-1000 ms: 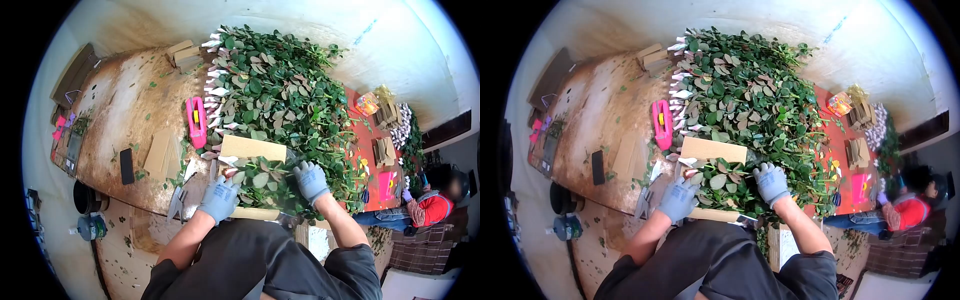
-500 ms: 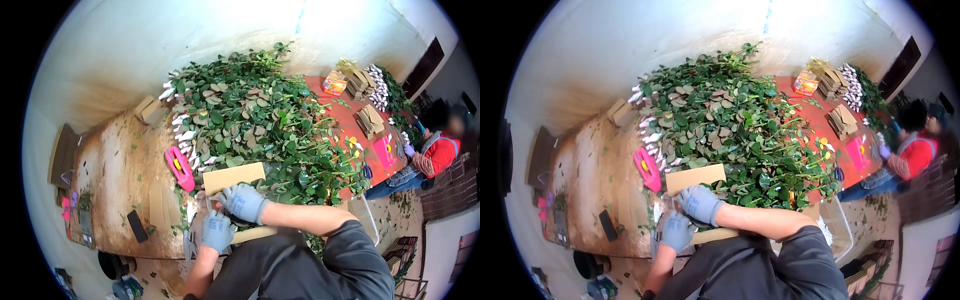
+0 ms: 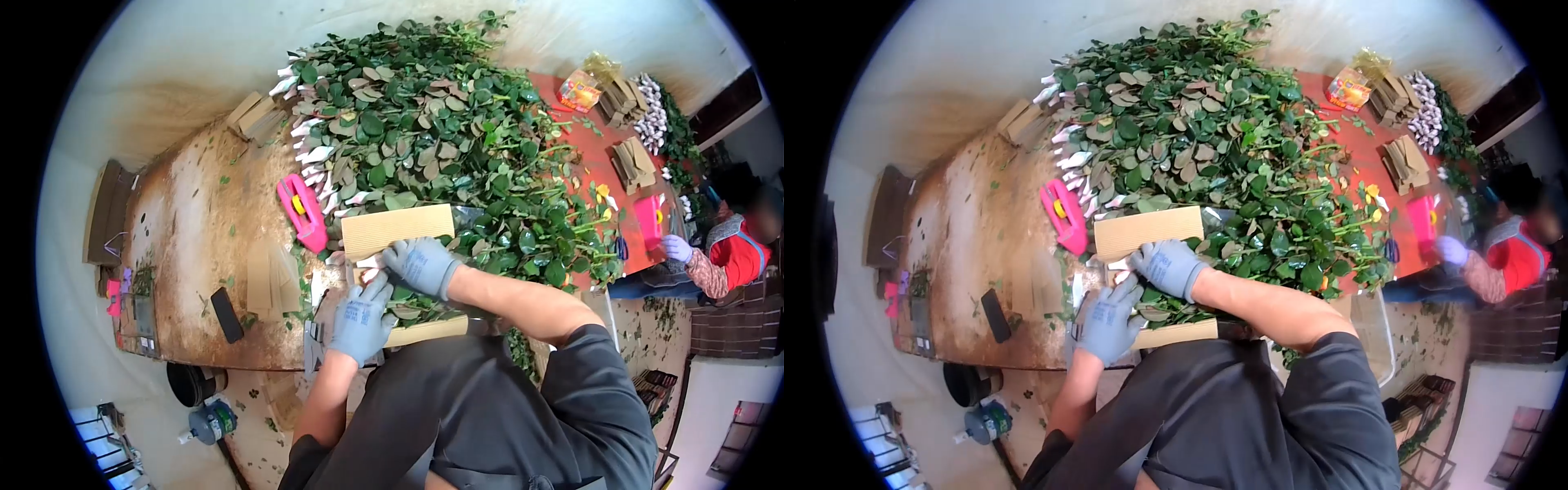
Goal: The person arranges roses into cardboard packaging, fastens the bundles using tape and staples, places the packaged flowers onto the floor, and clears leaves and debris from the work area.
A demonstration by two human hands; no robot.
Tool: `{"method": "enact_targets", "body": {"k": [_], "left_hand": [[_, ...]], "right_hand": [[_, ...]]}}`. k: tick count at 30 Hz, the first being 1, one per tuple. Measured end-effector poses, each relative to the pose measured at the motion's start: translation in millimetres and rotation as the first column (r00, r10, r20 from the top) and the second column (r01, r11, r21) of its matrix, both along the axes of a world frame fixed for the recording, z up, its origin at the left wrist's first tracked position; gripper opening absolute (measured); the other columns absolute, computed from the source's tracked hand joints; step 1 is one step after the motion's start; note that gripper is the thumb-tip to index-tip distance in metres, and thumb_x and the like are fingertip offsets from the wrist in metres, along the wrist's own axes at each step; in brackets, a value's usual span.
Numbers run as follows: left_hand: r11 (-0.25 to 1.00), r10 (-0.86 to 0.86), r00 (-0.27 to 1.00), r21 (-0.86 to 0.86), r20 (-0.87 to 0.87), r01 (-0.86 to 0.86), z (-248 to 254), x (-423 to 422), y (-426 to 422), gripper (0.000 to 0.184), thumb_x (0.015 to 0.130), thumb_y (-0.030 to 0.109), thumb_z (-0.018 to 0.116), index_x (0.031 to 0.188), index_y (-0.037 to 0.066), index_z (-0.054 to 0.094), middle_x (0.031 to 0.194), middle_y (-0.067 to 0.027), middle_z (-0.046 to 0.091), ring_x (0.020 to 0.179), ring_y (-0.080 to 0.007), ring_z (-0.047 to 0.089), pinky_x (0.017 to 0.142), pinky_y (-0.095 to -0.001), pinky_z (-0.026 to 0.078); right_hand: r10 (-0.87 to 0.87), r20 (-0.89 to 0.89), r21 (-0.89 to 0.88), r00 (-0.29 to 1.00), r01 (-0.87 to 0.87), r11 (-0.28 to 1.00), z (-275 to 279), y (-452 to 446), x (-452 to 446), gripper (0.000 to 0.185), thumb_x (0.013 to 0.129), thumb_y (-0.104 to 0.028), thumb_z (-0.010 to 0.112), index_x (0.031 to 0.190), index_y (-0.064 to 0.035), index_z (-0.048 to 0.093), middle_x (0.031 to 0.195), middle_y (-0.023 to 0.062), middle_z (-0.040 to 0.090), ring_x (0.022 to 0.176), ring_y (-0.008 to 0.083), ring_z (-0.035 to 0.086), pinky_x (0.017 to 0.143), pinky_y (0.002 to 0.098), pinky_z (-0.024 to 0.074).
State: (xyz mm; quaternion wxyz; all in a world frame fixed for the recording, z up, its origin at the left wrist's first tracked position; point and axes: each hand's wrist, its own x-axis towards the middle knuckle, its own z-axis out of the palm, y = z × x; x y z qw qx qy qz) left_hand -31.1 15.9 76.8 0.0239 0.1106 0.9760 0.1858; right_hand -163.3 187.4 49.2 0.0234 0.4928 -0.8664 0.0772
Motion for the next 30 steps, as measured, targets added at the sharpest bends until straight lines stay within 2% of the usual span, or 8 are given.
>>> {"method": "enact_targets", "body": {"k": [4, 6, 7, 10, 17, 23, 27, 30], "left_hand": [[0.989, -0.051, 0.985, 0.125, -0.166, 0.073, -5.1, -20.0, -21.1, 0.040, 0.086, 0.020, 0.071, 0.124, 0.009, 0.067, 0.125, -0.0111, 0.066, 0.106, -0.0319, 0.061, 0.092, -0.0449, 0.051], [0.996, 0.056, 0.989, -0.055, -0.137, -0.064, 9.0, -30.8, -26.8, 0.039, 0.085, 0.017, 0.071, 0.122, 0.005, 0.067, 0.109, -0.0128, 0.067, 0.097, -0.0347, 0.062, 0.085, -0.0460, 0.051], [0.993, 0.053, 0.955, -0.087, -0.292, -0.082, 3.3, -36.6, -27.5, 0.032, 0.085, 0.018, 0.071, 0.115, 0.007, 0.068, 0.096, -0.0108, 0.063, 0.093, -0.0329, 0.061, 0.080, -0.0466, 0.050], [0.974, 0.003, 0.971, -0.219, -0.240, -0.057, -6.5, -51.5, -29.5, 0.021, 0.082, 0.016, 0.069, 0.103, 0.009, 0.068, 0.093, -0.0097, 0.062, 0.090, -0.0311, 0.060, 0.078, -0.0458, 0.050], [0.923, -0.135, 0.965, -0.384, -0.227, 0.039, 0.6, -61.0, -34.2, 0.011, 0.077, 0.011, 0.065, 0.087, 0.011, 0.060, 0.090, -0.0099, 0.060, 0.089, -0.0306, 0.060, 0.076, -0.0446, 0.049], [0.861, 0.209, 0.963, -0.435, -0.168, -0.263, -18.1, -41.3, -74.8, 0.012, 0.084, 0.013, 0.059, 0.093, 0.013, 0.067, 0.099, -0.0085, 0.063, 0.096, -0.0284, 0.060, 0.076, -0.0431, 0.048], [0.750, 0.332, 0.940, -0.582, -0.082, -0.316, 23.0, -21.4, -60.0, 0.019, 0.085, 0.017, 0.060, 0.102, 0.011, 0.067, 0.104, -0.0087, 0.063, 0.102, -0.0271, 0.059, 0.084, -0.0464, 0.048], [0.927, 0.103, 0.970, -0.331, -0.222, -0.174, 13.8, -6.6, -23.8, 0.024, 0.087, 0.020, 0.063, 0.108, 0.010, 0.068, 0.108, -0.0082, 0.063, 0.103, -0.0277, 0.058, 0.087, -0.0465, 0.048]], "right_hand": [[0.001, -0.019, -0.023, 1.000, -0.002, 1.000, -1.5, 2.4, 0.8, 0.018, 0.096, -0.025, 0.057, 0.106, -0.0138, 0.067, 0.094, 0.0102, 0.066, 0.083, 0.0282, 0.070, 0.064, 0.0428, 0.0557], [-0.001, -0.022, -0.034, 1.000, 0.000, 0.999, -2.2, 2.2, 1.8, 0.019, 0.096, -0.025, 0.056, 0.106, -0.0130, 0.067, 0.094, 0.0100, 0.066, 0.083, 0.0279, 0.070, 0.064, 0.0425, 0.0557], [-0.007, -0.026, -0.018, 1.000, 0.006, 1.000, -2.1, 1.7, 0.9, 0.019, 0.095, -0.025, 0.057, 0.106, -0.0121, 0.066, 0.093, 0.0098, 0.066, 0.083, 0.0276, 0.070, 0.064, 0.0425, 0.0557], [-0.014, -0.039, 0.001, 0.999, 0.014, 1.000, 1.7, 2.8, 0.5, 0.020, 0.095, -0.024, 0.057, 0.107, -0.0105, 0.065, 0.093, 0.0093, 0.067, 0.082, 0.0272, 0.070, 0.064, 0.0424, 0.0556], [-0.016, -0.029, -0.019, 0.999, 0.015, 1.000, -1.2, 4.5, -3.3, 0.018, 0.095, -0.023, 0.057, 0.106, -0.0098, 0.063, 0.092, 0.0089, 0.067, 0.082, 0.0271, 0.070, 0.065, 0.0420, 0.0551], [-0.009, -0.010, -0.028, 1.000, 0.009, 1.000, -1.8, 4.6, -4.6, 0.020, 0.094, -0.020, 0.056, 0.110, -0.0094, 0.061, 0.095, 0.0106, 0.066, 0.085, 0.0276, 0.069, 0.068, 0.0421, 0.0550], [0.027, -0.028, -0.049, 0.999, -0.029, 0.998, -3.4, 4.3, -4.5, 0.021, 0.095, -0.021, 0.055, 0.112, -0.0094, 0.060, 0.096, 0.0108, 0.065, 0.083, 0.0288, 0.069, 0.066, 0.0427, 0.0550], [0.045, -0.051, -0.005, 0.998, -0.045, 0.999, 1.1, -1.1, -0.1, 0.020, 0.095, -0.021, 0.055, 0.112, -0.0099, 0.060, 0.093, 0.0109, 0.066, 0.080, 0.0280, 0.069, 0.063, 0.0428, 0.0548]]}}
